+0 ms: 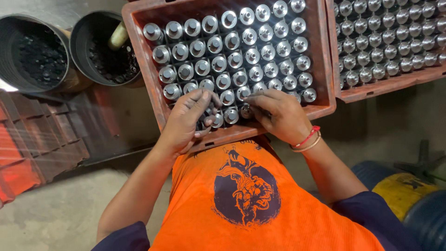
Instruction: The person wipes the tops of small metal cups in a crate with a cloth, then picks up small black components from a bucket and inserts them into the cups one by one. The person moves between crates and continues inserting components into the metal cups.
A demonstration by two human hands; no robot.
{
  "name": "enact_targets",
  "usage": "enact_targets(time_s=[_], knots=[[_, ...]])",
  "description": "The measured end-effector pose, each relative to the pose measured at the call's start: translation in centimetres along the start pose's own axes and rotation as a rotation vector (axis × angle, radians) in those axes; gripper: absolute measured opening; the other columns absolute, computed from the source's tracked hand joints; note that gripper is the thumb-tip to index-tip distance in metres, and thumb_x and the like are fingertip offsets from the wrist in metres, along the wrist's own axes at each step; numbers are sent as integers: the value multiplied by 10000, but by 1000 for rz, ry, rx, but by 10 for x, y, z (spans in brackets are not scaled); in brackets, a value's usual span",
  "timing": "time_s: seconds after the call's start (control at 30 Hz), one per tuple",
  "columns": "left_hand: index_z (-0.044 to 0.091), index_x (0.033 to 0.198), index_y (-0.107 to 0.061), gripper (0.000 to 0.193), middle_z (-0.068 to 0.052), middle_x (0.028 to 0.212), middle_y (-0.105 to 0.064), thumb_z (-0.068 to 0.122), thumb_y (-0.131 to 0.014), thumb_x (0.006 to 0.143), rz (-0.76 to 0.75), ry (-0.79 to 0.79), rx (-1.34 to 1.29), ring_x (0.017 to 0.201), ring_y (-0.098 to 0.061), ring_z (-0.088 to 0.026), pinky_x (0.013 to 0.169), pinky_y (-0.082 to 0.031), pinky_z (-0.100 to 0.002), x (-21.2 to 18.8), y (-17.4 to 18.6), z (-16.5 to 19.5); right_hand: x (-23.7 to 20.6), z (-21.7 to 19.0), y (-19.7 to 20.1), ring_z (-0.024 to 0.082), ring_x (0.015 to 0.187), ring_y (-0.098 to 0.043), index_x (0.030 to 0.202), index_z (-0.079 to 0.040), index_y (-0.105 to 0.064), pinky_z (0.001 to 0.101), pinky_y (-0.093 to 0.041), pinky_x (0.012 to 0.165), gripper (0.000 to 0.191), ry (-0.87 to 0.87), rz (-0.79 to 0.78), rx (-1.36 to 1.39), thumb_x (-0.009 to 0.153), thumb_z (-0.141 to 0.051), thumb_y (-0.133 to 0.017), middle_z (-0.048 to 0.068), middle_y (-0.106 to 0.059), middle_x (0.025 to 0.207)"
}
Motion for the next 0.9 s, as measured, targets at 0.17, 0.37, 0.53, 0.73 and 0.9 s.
enact_targets(time_s=[0.17,0.37,0.53,0.73,0.9], knots=[[67,974,-631,319,14,835,-543,349,-521,1075,33,6,94,647,-486,-30,431,-306,-161,0,4,-4,0,-6,-12,343,898,-651,1001,-62,-738,424,-532,764,284,68,-115,-64,720,-37,-774,131,-668,980],[52,919,-645,351,40,752,-526,333,-538,1100,-9,-78,273,639,-455,-23,553,-379,-181,5,0,-1,-4,-1,-32,344,859,-639,966,-33,-742,446,-519,741,194,40,-270,-159,790,-5,-665,135,-603,853],[40,887,-670,317,55,679,-533,306,-602,1046,-65,-50,506,593,-461,-19,509,-369,-205,2,-16,3,4,2,-34,343,805,-640,862,-15,-688,459,-515,696,90,-40,-257,-213,888,-101,-695,132,-589,813],[19,841,-725,274,-60,617,-605,285,-777,884,-10,-140,917,546,-557,-136,509,-433,-302,-3,-32,29,17,-17,5,265,772,-697,987,-30,-735,382,-540,669,176,-73,-110,108,865,-150,-772,123,-689,869],[24,897,-706,232,-172,832,-671,190,-795,762,12,-618,1260,763,-663,-386,664,-523,-468,-17,-66,61,28,-32,16,213,737,-734,964,-30,-752,310,-548,664,145,-93,16,221,887,-141,-805,118,-744,855]])
Point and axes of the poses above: each hand's wrist, its own x-axis towards the middle knuckle, its own y-axis out of the back of the hand, z = x × y, the point moved 9 cm from there along x, towards the middle knuckle
